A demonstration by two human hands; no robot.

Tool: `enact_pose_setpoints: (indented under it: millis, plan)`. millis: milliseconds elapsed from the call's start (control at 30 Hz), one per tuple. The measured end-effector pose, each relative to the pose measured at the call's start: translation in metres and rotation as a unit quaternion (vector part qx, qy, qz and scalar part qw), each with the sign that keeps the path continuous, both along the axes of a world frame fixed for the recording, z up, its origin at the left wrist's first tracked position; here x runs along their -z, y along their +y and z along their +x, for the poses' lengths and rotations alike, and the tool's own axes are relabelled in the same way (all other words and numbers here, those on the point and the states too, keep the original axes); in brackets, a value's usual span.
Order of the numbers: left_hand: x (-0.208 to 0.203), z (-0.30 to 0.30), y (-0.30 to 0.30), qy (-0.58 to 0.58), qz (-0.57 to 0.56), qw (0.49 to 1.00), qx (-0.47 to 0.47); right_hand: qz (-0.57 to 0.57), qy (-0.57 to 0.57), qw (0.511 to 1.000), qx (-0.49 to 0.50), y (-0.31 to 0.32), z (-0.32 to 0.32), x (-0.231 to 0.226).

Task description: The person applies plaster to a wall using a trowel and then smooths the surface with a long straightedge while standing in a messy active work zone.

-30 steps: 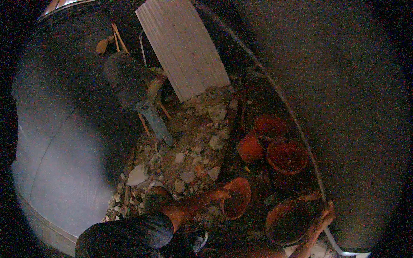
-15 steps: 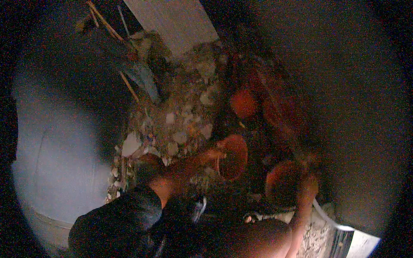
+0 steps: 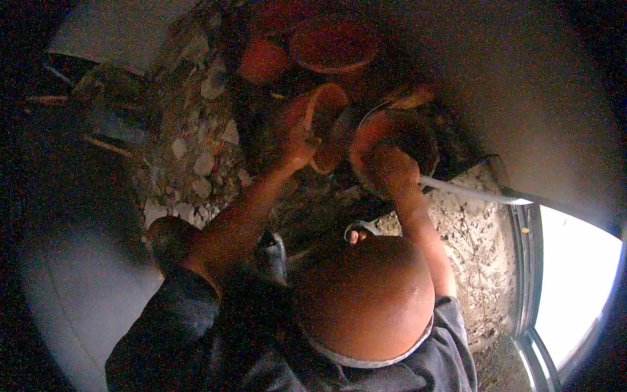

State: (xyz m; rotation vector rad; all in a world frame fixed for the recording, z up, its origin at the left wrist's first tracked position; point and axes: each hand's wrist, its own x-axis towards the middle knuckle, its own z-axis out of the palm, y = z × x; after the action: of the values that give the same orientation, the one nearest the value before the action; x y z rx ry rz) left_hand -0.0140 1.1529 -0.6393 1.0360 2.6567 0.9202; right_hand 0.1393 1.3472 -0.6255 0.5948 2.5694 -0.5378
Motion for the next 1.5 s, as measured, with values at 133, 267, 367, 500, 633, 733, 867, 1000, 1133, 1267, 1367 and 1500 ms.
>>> enact_pose_setpoints:
  millis: [133,267,367,500,633,733,867,1000,1133,1267,1367,1500]
  plan:
    - [-0.038,0.009,0.029,-0.078,-0.03,0.996,-0.043,0.09,0.114,0.984,-0.102,-0.004,-0.005,-0.006]
    - [-0.032,0.012,0.058,-0.3,-0.144,0.942,-0.05,0.043,0.077,0.986,-0.141,-0.014,-0.015,-0.032]
    - [-0.068,0.032,0.084,-0.33,-0.047,0.941,-0.054,0.009,0.15,0.981,-0.124,-0.008,-0.004,-0.038]
    - [-0.033,0.019,0.073,0.096,-0.258,0.959,-0.063,0.075,0.206,0.973,-0.08,-0.006,0.008,0.0]
    - [-0.02,0.014,0.062,0.18,-0.121,0.976,0.019,0.006,0.169,0.968,-0.185,0.001,-0.002,-0.006]
    - [0.003,0.029,0.06,0.024,-0.138,0.99,-0.03,-0.043,0.191,0.961,-0.195,-0.002,0.003,0.005]
    - [0.01,0.031,0.062,-0.079,0.038,0.996,0.001,-0.031,0.224,0.947,-0.226,0.004,0.019,0.054]
    - [0.017,0.049,0.044,0.078,-0.095,0.992,0.011,-0.049,0.108,0.962,-0.247,-0.006,0.0,0.042]
    - [0.05,0.036,0.035,0.159,-0.155,0.974,-0.052,-0.12,0.104,0.969,-0.19,-0.003,-0.001,0.057]
    - [0.096,-0.047,-0.03,0.089,-0.047,0.994,-0.048,-0.158,0.123,0.955,-0.219,0.024,-0.001,0.093]
    - [0.089,-0.093,-0.073,0.064,0.063,0.991,-0.096,-0.029,0.211,0.933,-0.291,0.049,0.018,0.103]
    - [0.063,-0.148,-0.141,-0.04,-0.107,0.978,-0.176,-0.035,0.288,0.946,-0.143,0.036,0.051,0.105]
